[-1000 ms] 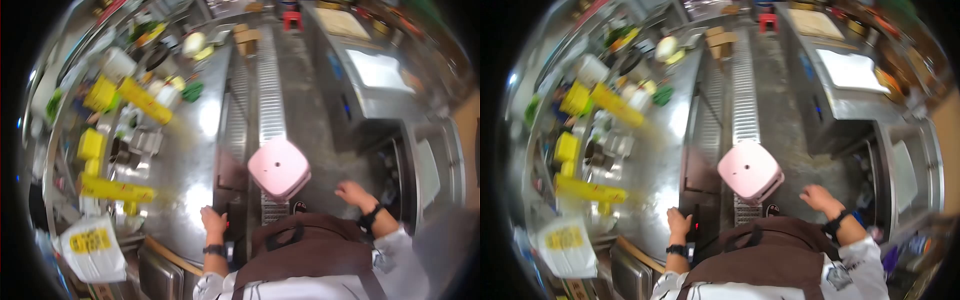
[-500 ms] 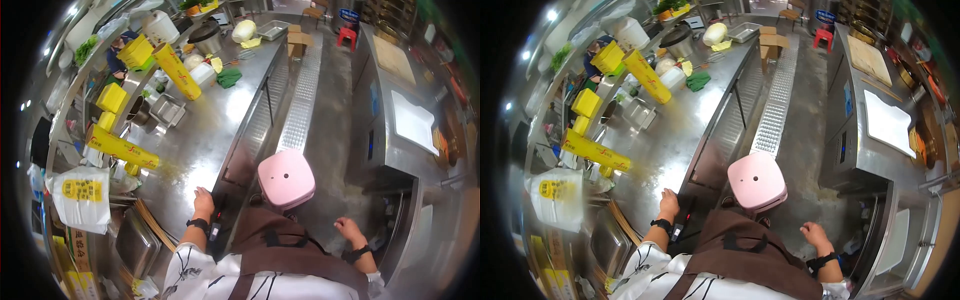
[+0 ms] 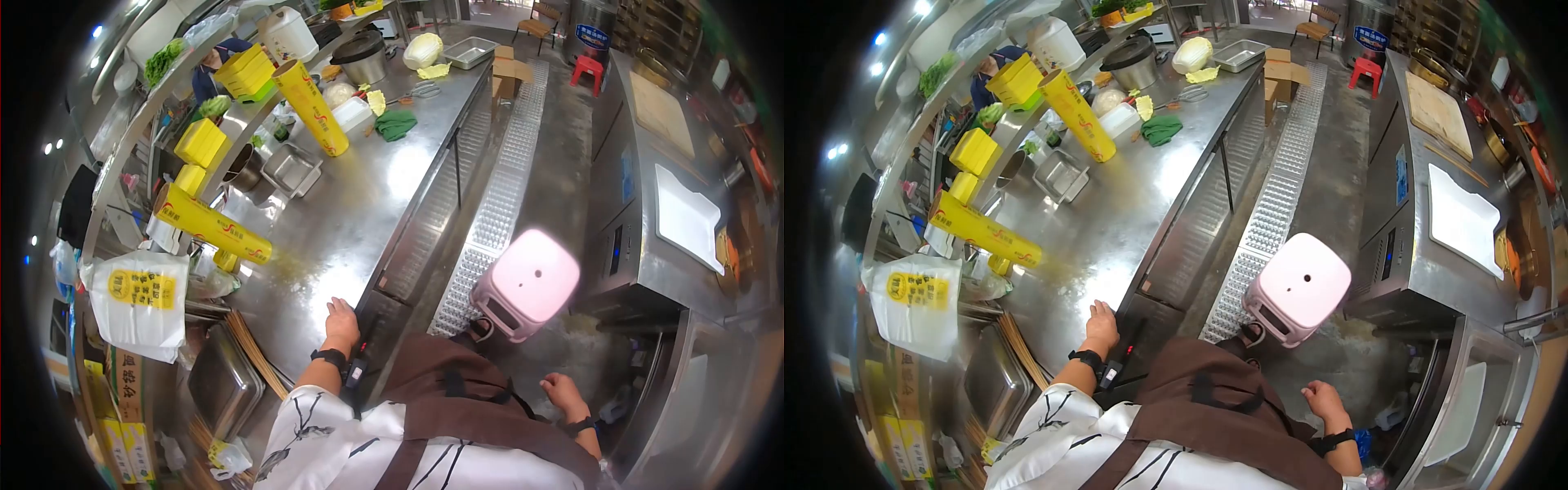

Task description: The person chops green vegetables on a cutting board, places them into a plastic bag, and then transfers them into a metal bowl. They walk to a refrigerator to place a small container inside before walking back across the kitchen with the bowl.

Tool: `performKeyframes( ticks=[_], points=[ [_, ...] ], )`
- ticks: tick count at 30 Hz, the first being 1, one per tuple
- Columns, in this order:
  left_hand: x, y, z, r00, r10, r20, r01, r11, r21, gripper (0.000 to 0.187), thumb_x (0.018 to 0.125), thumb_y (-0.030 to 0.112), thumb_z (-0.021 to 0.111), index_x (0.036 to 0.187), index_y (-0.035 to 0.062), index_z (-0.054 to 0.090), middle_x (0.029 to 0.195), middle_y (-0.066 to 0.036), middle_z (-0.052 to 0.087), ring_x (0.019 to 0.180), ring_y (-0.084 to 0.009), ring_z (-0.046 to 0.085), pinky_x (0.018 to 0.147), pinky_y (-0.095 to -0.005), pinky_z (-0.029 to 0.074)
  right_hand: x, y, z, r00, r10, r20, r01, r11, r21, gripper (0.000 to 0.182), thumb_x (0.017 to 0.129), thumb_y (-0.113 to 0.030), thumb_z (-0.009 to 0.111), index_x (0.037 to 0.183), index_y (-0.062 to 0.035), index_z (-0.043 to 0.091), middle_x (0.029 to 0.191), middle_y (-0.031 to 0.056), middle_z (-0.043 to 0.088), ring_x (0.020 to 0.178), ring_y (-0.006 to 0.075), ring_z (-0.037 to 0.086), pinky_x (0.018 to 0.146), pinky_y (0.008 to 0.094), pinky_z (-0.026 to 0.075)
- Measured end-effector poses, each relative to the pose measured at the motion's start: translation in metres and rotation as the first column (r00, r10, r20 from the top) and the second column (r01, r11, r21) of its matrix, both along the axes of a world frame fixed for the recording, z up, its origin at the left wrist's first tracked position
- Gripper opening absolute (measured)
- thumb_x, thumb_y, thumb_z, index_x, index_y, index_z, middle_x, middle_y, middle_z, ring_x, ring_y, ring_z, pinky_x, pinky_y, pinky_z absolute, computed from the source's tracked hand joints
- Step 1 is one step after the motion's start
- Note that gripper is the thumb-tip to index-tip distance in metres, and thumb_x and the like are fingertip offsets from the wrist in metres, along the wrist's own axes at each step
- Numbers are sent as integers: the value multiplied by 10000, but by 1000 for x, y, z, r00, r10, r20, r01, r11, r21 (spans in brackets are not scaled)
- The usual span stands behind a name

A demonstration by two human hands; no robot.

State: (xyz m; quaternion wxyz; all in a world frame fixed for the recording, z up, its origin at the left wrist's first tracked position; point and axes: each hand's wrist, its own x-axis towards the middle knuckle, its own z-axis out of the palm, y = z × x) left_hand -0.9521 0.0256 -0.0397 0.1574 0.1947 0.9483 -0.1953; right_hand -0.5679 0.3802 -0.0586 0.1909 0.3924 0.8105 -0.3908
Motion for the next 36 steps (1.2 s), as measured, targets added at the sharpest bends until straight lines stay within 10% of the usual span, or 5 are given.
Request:
performKeyframes(
  ticks=[11,17,31,36],
  points=[
    [4,-13,-30,962,14,-273,66,958,279,617,683,139,635,1183,-135,398,1243,-279,385,1141,-399,401,858,-362,448,-30,11,5,1000,28,-13,-27,999,34,321,784,-268,599,981,-15,608,925,187,618,896,342,582,771,386,461],
    [8,-20,-14,945,169,-281,61,751,657,594,684,207,671,1174,-22,424,1219,-221,413,1146,-382,368,955,-459,293,-89,25,-12,970,231,83,-232,973,10,322,776,-283,596,945,-12,632,886,189,630,855,335,596,752,390,464],
    [-16,-39,-10,937,184,-297,137,587,798,632,569,271,730,1116,61,493,1116,-109,486,1064,-304,438,899,-421,336,-250,61,-10,871,486,-72,-469,866,172,312,798,-212,594,981,39,606,701,165,624,585,197,619,590,320,490],
    [-17,-42,-7,945,191,-266,117,562,819,623,571,269,734,1113,66,502,1115,-99,493,1058,-296,443,895,-415,339,-274,33,13,867,493,74,-498,854,151,340,765,-294,585,928,-2,646,883,197,635,865,337,601,794,379,459]
  ],
)
